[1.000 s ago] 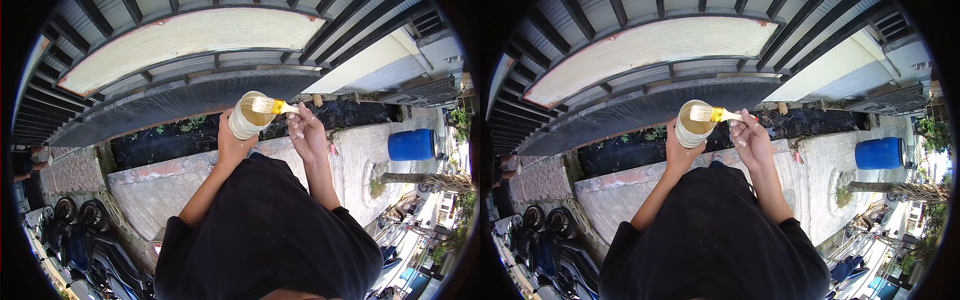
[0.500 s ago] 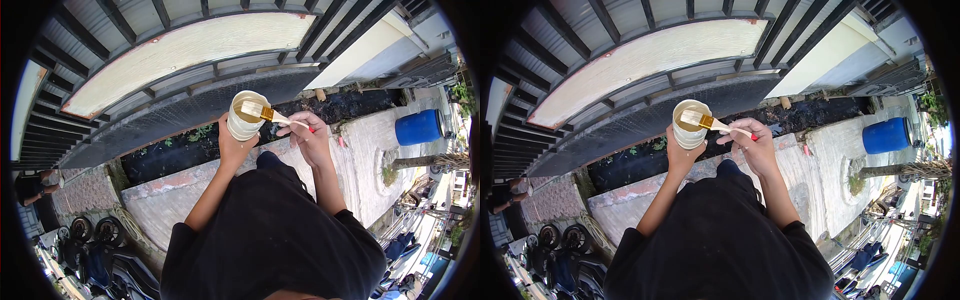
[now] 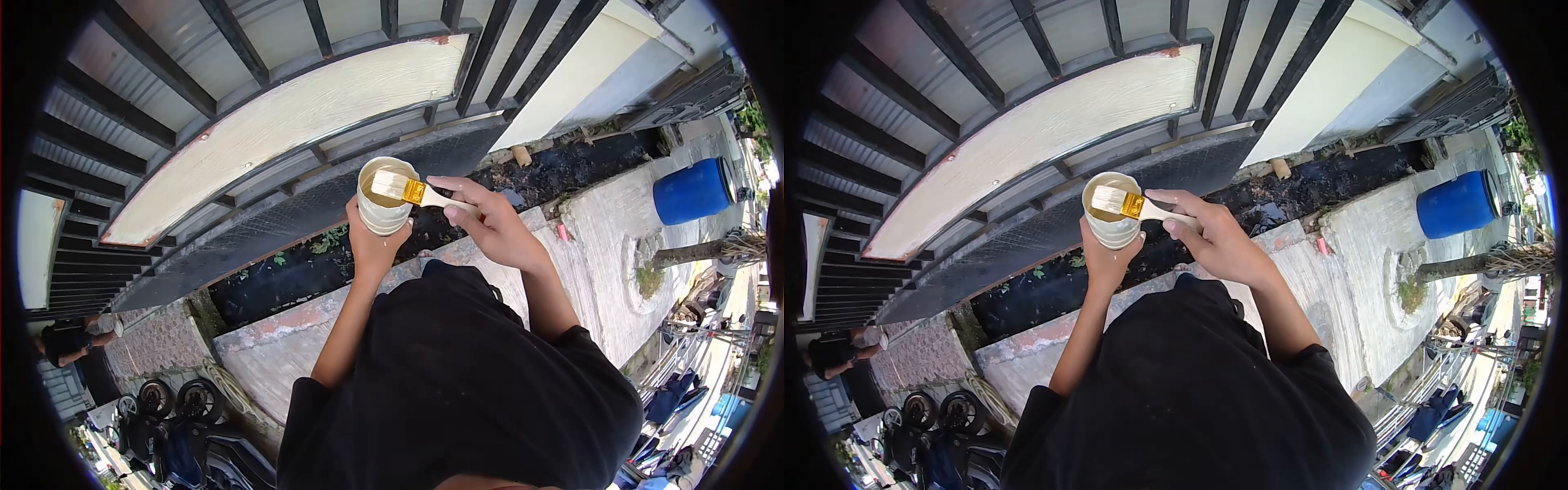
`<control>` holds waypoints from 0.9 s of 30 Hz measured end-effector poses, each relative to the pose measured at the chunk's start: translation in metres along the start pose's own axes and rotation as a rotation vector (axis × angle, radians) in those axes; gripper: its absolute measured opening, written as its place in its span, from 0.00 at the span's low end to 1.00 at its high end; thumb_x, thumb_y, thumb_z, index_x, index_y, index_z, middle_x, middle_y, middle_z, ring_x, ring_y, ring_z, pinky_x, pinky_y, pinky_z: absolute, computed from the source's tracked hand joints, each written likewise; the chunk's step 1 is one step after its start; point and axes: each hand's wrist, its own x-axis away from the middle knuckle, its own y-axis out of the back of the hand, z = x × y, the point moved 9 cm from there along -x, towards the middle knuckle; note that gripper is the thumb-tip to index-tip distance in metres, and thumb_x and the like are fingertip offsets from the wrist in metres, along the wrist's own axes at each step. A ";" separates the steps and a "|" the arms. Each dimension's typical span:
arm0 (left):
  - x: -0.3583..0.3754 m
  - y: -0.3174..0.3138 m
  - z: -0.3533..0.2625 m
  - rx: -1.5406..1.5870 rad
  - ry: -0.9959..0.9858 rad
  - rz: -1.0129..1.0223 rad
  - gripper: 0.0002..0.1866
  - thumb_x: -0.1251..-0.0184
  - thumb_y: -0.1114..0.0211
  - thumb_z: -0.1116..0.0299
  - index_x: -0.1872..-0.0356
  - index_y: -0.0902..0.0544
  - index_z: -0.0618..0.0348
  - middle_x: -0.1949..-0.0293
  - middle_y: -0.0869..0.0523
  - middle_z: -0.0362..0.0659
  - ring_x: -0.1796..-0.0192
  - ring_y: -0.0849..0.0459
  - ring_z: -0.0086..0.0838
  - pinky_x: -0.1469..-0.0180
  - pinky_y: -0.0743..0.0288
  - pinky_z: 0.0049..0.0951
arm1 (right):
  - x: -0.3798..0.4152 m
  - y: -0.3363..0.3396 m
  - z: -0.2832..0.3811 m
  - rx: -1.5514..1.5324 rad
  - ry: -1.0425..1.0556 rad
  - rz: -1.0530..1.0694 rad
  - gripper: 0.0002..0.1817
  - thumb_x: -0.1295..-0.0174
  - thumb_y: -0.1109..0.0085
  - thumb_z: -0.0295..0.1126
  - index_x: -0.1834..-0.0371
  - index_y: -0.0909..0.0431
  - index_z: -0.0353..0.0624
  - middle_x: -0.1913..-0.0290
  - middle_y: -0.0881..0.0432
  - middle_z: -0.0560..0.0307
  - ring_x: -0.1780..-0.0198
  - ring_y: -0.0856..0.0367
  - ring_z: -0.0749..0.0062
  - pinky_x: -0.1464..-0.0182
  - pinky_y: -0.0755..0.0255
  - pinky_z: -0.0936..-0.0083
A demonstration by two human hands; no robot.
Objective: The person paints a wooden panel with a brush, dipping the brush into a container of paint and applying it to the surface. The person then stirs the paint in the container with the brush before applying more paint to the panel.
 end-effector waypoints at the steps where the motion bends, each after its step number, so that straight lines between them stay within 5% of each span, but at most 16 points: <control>1: -0.006 -0.007 0.000 -0.007 0.000 0.004 0.47 0.46 0.13 0.72 0.28 0.34 0.64 0.38 0.15 0.53 0.35 0.13 0.36 0.32 0.20 0.36 | -0.005 0.005 -0.007 -0.074 0.021 -0.018 0.25 0.17 0.42 0.27 0.19 0.26 0.43 0.61 0.18 0.68 0.64 0.27 0.83 0.58 0.30 0.81; 5: -0.025 -0.035 0.003 -0.027 -0.016 -0.010 0.47 0.46 0.12 0.72 0.28 0.34 0.65 0.37 0.15 0.52 0.35 0.14 0.36 0.31 0.21 0.36 | -0.024 0.033 -0.040 -0.325 -0.010 -0.120 0.25 0.14 0.45 0.32 0.16 0.28 0.44 0.67 0.31 0.72 0.67 0.36 0.87 0.64 0.36 0.82; 9: -0.038 -0.055 0.003 -0.017 -0.023 -0.056 0.46 0.46 0.12 0.72 0.29 0.34 0.65 0.38 0.16 0.51 0.35 0.15 0.37 0.30 0.23 0.37 | -0.041 0.053 -0.072 -0.601 -0.124 -0.228 0.24 0.13 0.46 0.34 0.17 0.27 0.46 0.68 0.31 0.73 0.68 0.35 0.89 0.65 0.37 0.84; 12: -0.042 -0.064 0.014 -0.059 0.021 -0.049 0.46 0.46 0.12 0.71 0.29 0.34 0.64 0.37 0.16 0.51 0.35 0.15 0.37 0.30 0.24 0.38 | -0.058 0.069 -0.082 -0.444 -0.068 -0.380 0.23 0.13 0.46 0.34 0.19 0.25 0.43 0.67 0.29 0.72 0.67 0.34 0.88 0.64 0.35 0.83; 14: -0.043 -0.070 0.010 -0.062 0.002 -0.055 0.47 0.47 0.12 0.71 0.29 0.34 0.64 0.37 0.17 0.50 0.35 0.16 0.37 0.29 0.24 0.39 | -0.070 0.073 -0.091 -0.310 -0.022 -0.461 0.22 0.13 0.46 0.33 0.21 0.24 0.39 0.64 0.22 0.64 0.65 0.26 0.81 0.61 0.28 0.76; 17: -0.042 -0.068 0.006 -0.081 -0.047 -0.125 0.33 0.46 0.15 0.76 0.38 0.21 0.65 0.45 0.11 0.46 0.44 0.11 0.32 0.35 0.20 0.35 | -0.081 0.086 -0.071 0.122 0.269 -0.752 0.21 0.17 0.46 0.26 0.24 0.24 0.35 0.57 0.14 0.41 0.62 0.14 0.56 0.55 0.21 0.60; 20: -0.041 -0.070 0.014 -0.078 0.060 -0.047 0.43 0.47 0.13 0.74 0.31 0.30 0.65 0.40 0.15 0.49 0.38 0.14 0.35 0.32 0.22 0.37 | -0.092 0.081 -0.066 0.200 0.307 -0.834 0.23 0.19 0.45 0.23 0.23 0.25 0.36 0.60 0.16 0.41 0.63 0.15 0.53 0.57 0.21 0.58; 24: -0.043 -0.065 0.002 -0.027 0.068 -0.035 0.37 0.46 0.14 0.76 0.36 0.25 0.66 0.44 0.13 0.48 0.43 0.12 0.33 0.35 0.20 0.36 | -0.106 0.066 -0.064 0.223 0.334 -0.910 0.25 0.21 0.43 0.21 0.22 0.26 0.34 0.63 0.19 0.42 0.66 0.16 0.50 0.60 0.21 0.58; 25: -0.044 -0.061 0.000 -0.037 0.056 -0.039 0.35 0.46 0.14 0.77 0.38 0.24 0.66 0.45 0.12 0.47 0.44 0.12 0.32 0.36 0.20 0.36 | -0.107 0.065 -0.064 0.173 0.276 -0.918 0.21 0.20 0.44 0.22 0.27 0.22 0.29 0.50 0.12 0.30 0.50 0.09 0.42 0.46 0.17 0.57; 27: -0.043 -0.057 -0.004 -0.052 0.050 -0.031 0.33 0.46 0.15 0.78 0.40 0.22 0.67 0.46 0.11 0.47 0.45 0.11 0.32 0.37 0.19 0.35 | -0.111 0.061 -0.065 0.170 0.257 -0.941 0.22 0.20 0.44 0.22 0.26 0.23 0.29 0.51 0.12 0.30 0.52 0.09 0.42 0.47 0.18 0.57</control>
